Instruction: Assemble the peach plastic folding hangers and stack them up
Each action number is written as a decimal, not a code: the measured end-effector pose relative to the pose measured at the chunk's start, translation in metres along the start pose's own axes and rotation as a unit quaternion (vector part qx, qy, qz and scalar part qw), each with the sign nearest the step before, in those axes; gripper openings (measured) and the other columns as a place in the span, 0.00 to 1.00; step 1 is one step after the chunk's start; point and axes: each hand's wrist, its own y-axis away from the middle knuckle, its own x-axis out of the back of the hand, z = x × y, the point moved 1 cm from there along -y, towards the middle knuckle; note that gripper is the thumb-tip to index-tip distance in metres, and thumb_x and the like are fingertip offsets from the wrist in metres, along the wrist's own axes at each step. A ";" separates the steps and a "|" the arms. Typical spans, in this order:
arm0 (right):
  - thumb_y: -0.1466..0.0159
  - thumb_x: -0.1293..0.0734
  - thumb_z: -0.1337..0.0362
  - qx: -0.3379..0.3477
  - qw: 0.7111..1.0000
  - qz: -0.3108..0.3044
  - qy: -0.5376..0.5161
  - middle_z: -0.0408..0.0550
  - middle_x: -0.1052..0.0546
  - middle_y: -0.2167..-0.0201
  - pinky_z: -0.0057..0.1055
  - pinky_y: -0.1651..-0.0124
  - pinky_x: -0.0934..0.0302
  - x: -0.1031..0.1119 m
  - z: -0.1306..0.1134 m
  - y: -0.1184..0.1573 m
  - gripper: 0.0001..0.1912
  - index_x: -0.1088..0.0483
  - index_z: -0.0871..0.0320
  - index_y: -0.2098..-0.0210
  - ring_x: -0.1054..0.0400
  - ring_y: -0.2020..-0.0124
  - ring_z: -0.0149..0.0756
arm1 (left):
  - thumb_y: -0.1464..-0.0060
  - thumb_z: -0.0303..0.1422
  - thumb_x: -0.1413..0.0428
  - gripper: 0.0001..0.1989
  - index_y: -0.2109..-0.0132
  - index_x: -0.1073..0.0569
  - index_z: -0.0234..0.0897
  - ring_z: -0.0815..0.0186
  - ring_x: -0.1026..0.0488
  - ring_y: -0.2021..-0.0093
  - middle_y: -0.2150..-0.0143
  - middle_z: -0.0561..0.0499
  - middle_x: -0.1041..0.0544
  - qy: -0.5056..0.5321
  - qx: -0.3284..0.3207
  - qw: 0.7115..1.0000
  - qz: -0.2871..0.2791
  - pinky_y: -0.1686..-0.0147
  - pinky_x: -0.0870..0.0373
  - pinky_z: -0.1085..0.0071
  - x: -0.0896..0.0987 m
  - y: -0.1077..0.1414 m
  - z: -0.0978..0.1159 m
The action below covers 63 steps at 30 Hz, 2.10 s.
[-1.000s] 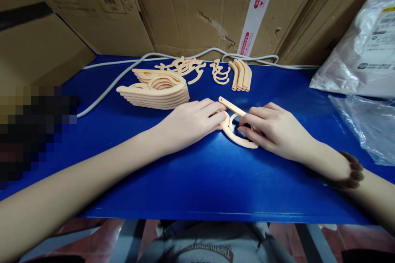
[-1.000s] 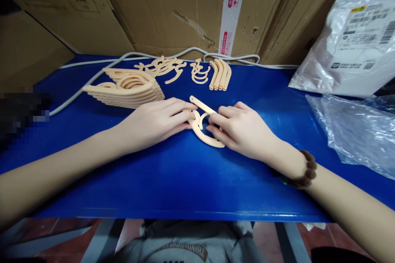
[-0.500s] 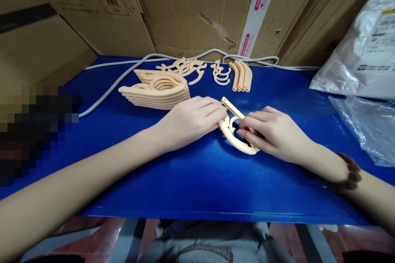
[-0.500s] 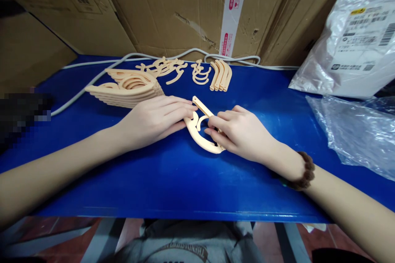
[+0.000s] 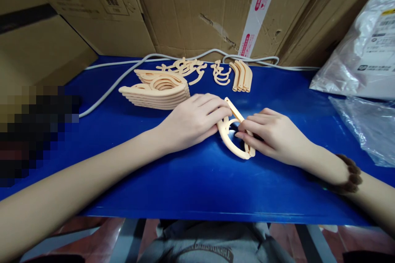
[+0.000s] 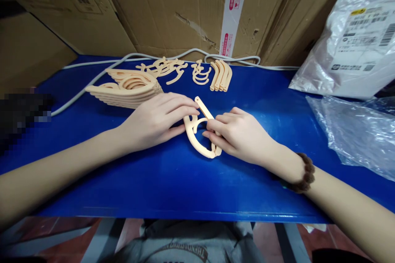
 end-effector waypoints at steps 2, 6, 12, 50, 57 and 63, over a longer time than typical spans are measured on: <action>0.27 0.46 0.58 0.002 1.000 0.001 -0.001 0.45 0.27 0.72 0.34 0.62 0.48 0.000 0.000 0.000 0.17 0.31 0.58 0.65 0.35 0.72 0.34 | 0.37 0.32 0.46 0.14 0.46 0.31 0.33 0.53 0.30 0.48 0.48 0.42 0.26 -0.038 0.026 0.999 0.013 0.53 0.33 0.59 0.003 0.000 0.001; 0.27 0.45 0.57 0.009 1.000 0.004 -0.007 0.46 0.26 0.71 0.34 0.63 0.48 0.001 -0.001 0.000 0.17 0.31 0.58 0.65 0.34 0.71 0.34 | 0.38 0.35 0.45 0.17 0.46 0.33 0.31 0.54 0.29 0.58 0.57 0.44 0.25 -0.098 0.087 0.991 0.017 0.61 0.34 0.60 0.007 0.000 0.004; 0.28 0.47 0.63 0.039 0.999 0.011 -0.027 0.47 0.26 0.70 0.35 0.60 0.47 0.002 -0.002 0.000 0.15 0.31 0.59 0.63 0.34 0.70 0.35 | 0.40 0.29 0.46 0.08 0.53 0.32 0.32 0.61 0.30 0.65 0.66 0.52 0.27 -0.026 0.129 0.991 0.006 0.64 0.36 0.65 0.006 0.002 0.006; 0.28 0.42 0.61 0.108 0.991 0.083 0.003 0.46 0.24 0.73 0.32 0.69 0.46 0.010 -0.022 0.003 0.14 0.27 0.61 0.62 0.35 0.74 0.33 | 0.35 0.26 0.50 0.08 0.57 0.25 0.33 0.63 0.22 0.62 0.54 0.48 0.20 -0.052 0.016 0.998 -0.045 0.66 0.32 0.68 0.001 0.005 -0.003; 0.29 0.42 0.62 -0.019 0.998 0.067 0.000 0.54 0.24 0.57 0.34 0.57 0.39 0.020 0.020 -0.045 0.14 0.29 0.60 0.51 0.30 0.57 0.40 | 0.36 0.26 0.48 0.07 0.57 0.25 0.34 0.63 0.23 0.62 0.57 0.50 0.19 -0.049 0.015 0.997 -0.058 0.66 0.32 0.68 0.002 0.005 0.002; 0.30 0.42 0.66 0.021 0.999 0.023 0.029 0.57 0.28 0.48 0.39 0.50 0.42 0.004 0.051 -0.137 0.17 0.30 0.60 0.46 0.33 0.50 0.45 | 0.37 0.25 0.46 0.06 0.55 0.25 0.33 0.62 0.23 0.61 0.57 0.49 0.19 -0.025 0.014 0.998 -0.052 0.64 0.30 0.67 0.001 0.004 0.006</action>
